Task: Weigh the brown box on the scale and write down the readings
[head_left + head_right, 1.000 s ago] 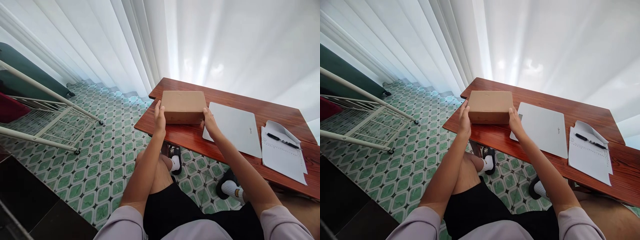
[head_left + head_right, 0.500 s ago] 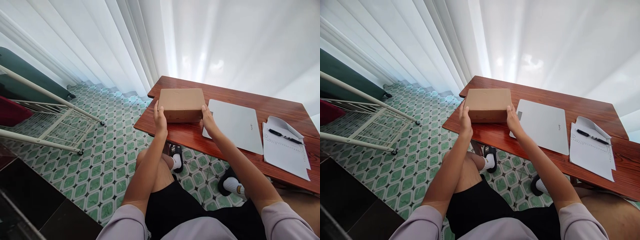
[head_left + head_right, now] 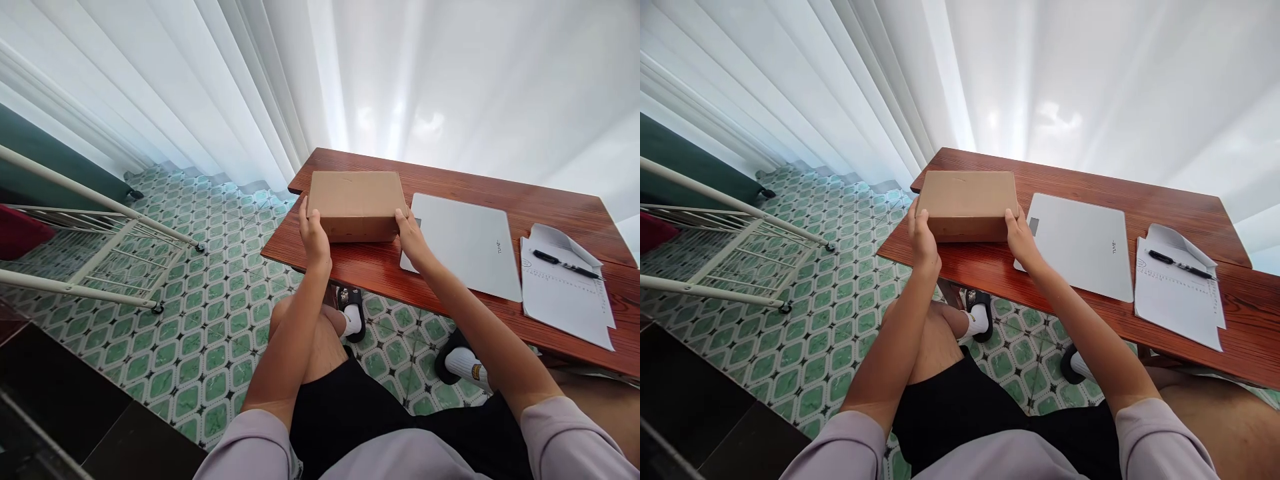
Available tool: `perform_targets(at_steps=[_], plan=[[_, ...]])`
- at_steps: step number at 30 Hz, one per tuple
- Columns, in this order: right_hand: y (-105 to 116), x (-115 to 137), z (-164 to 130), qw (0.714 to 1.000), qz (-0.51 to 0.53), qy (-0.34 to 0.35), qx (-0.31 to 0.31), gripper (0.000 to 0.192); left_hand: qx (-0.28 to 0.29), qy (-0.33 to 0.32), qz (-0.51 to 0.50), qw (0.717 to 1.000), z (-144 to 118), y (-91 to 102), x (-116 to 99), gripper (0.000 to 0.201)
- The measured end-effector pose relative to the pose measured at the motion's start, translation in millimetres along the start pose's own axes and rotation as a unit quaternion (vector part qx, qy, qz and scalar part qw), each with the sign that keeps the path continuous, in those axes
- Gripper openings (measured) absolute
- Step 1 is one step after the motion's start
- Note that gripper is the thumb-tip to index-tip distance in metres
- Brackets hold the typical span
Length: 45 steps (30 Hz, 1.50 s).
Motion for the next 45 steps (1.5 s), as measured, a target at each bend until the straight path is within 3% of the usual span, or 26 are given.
perform_targets(at_steps=[7, 12, 26, 36, 45], plan=[[2.5, 17.1, -4.6, 0.999, 0.003, 0.042, -0.002, 0.061, -0.003, -0.055, -0.013, 0.998, -2.7, -2.7, -9.6, 0.049], [11.9, 24.6, -7.4, 0.999, 0.019, 0.044, -0.01, 0.058, 0.002, -0.059, -0.015, 0.998, -7.9, -9.7, -13.2, 0.05], [65.8, 45.6, -25.3, 0.995, 0.029, 0.074, -0.053, 0.053, 0.052, -0.112, -0.01, 0.992, -30.5, -52.8, -36.0, 0.049], [126.7, 58.1, -50.2, 0.989, 0.005, 0.113, -0.095, 0.055, 0.172, -0.167, -0.052, 0.969, -60.2, -107.9, -49.3, 0.05], [187.5, 49.3, -79.9, 0.988, -0.013, 0.114, -0.106, 0.05, 0.291, -0.165, -0.076, 0.939, -94.6, -153.3, -40.6, 0.063]])
Point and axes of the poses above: each hand's wrist, its own z-axis towards the middle knuckle, its own y-axis out of the back of the hand, x = y × z, the point moved 10 cm from there along z, towards the middle knuckle, and after that the axes turned 13 degrees about z, right-handed, at the moved point
